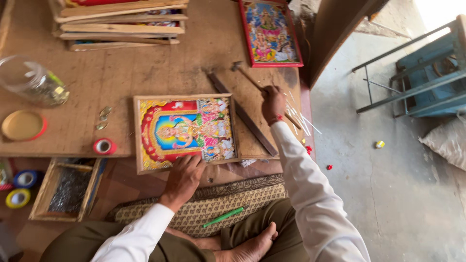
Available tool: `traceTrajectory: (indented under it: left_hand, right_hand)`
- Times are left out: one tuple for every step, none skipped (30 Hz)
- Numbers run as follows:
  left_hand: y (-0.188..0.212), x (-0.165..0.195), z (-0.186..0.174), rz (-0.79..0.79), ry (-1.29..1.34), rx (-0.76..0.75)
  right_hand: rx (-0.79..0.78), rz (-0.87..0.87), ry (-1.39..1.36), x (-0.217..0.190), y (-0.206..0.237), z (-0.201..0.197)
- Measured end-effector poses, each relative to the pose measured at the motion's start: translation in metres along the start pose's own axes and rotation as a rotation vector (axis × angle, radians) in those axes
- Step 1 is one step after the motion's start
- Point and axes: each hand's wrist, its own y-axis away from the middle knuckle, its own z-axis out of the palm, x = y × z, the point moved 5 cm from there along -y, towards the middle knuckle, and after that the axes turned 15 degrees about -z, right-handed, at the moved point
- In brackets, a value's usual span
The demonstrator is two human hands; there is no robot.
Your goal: The person sits cross-legged on a mat and assembles decorative frames by applying red patterned tape to the edges of rectangular boards with printed images. They handle the tape and boards by hand, smoothing the tape along the edges and stacking completed frames.
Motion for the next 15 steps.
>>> traceTrajectory:
  left_hand:
    - [0.0,0.0,-0.003,0.004,-0.012,0.014]
    - [0.0,0.001,-0.005,0.021,-0.002,0.031]
    - [0.001,0.001,-0.007,0.033,0.005,0.042]
    - [0.001,0.0,-0.009,0.046,0.012,0.054]
    - [0.001,-0.002,-0.01,0.025,0.007,0.041]
    - [0.001,-0.004,-0.01,0.01,0.0,0.035]
    - [0.0,-0.005,-0.011,0.0,-0.009,0.035]
    - [0.0,-0.007,-0.011,-0.017,-0.01,0.028]
    - [0.0,-0.008,-0.011,-0.03,-0.012,0.024]
    - [0.0,-0.008,-0.012,-0.042,-0.013,0.019]
    - [0.002,-0.007,-0.013,-0.031,-0.012,0.036]
    - [0.004,-0.005,-0.014,-0.022,-0.011,0.053]
    - [0.006,-0.004,-0.015,-0.015,-0.012,0.071]
    - [0.009,-0.005,-0.015,-0.03,-0.005,0.065]
    - [0.012,-0.004,-0.015,-0.037,0.008,0.059]
  right_hand:
    - [-0.005,0.031,0.041,0.008,0.006,-0.002]
    - [-0.016,0.024,0.072,0.015,0.012,-0.005]
    - [-0.033,0.019,0.098,0.019,0.02,-0.006]
    - [-0.02,0.027,0.069,0.023,0.026,-0.009]
    - [-0.005,0.034,0.044,0.025,0.031,-0.014]
    - [0.0,0.039,0.071,0.025,0.033,-0.018]
    - [0.013,0.042,0.1,0.026,0.034,-0.022]
    - [0.028,0.044,0.13,0.024,0.036,-0.025]
    - [0.053,-0.016,0.212,0.014,0.033,-0.03]
    - [0.078,-0.075,0.294,0.004,0.031,-0.036]
    - [0.097,-0.129,0.377,-0.009,0.034,-0.043]
    - [0.032,-0.116,0.241,-0.018,0.04,-0.044]
    - [-0.032,-0.103,0.103,-0.03,0.047,-0.041]
    - [-0.092,-0.088,-0.032,-0.041,0.055,-0.039]
    - [-0.127,-0.124,-0.058,-0.056,0.068,-0.036]
